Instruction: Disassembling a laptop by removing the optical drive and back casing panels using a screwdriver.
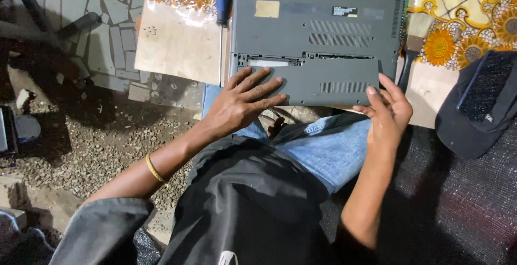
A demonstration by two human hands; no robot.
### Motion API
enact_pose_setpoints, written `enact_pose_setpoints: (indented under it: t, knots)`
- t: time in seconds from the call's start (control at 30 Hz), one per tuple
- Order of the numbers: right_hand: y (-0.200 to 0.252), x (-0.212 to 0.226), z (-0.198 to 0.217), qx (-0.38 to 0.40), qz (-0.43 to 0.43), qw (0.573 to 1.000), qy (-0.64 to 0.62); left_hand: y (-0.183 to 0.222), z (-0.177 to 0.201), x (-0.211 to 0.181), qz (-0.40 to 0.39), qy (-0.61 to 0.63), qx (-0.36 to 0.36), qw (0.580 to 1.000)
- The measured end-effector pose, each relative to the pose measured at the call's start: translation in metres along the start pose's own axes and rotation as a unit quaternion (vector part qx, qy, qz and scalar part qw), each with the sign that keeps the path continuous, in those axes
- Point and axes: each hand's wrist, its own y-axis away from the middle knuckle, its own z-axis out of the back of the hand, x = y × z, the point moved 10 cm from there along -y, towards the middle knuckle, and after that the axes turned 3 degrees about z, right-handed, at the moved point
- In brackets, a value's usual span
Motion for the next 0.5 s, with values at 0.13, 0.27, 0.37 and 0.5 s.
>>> enact_pose_setpoints:
  t: [0.13,0.27,0.37,0.5]
  knots:
    - [0.003,0.0,0.003,-0.004,-0.004,1.0,0.014,0.008,-0.019,0.013,0.027,0.004,0.037,0.999]
    - [0.007,-0.003,0.006,-0.002,-0.026,0.999,0.021,0.006,-0.02,0.02,0.044,0.01,0.061,0.997]
    - [0.011,-0.002,0.006,-0.002,-0.032,0.999,0.021,0.001,-0.021,0.023,0.054,0.017,0.063,0.996]
    - [0.008,0.0,0.003,0.009,-0.02,0.999,0.023,-0.002,-0.026,0.034,0.067,0.002,0.059,0.996]
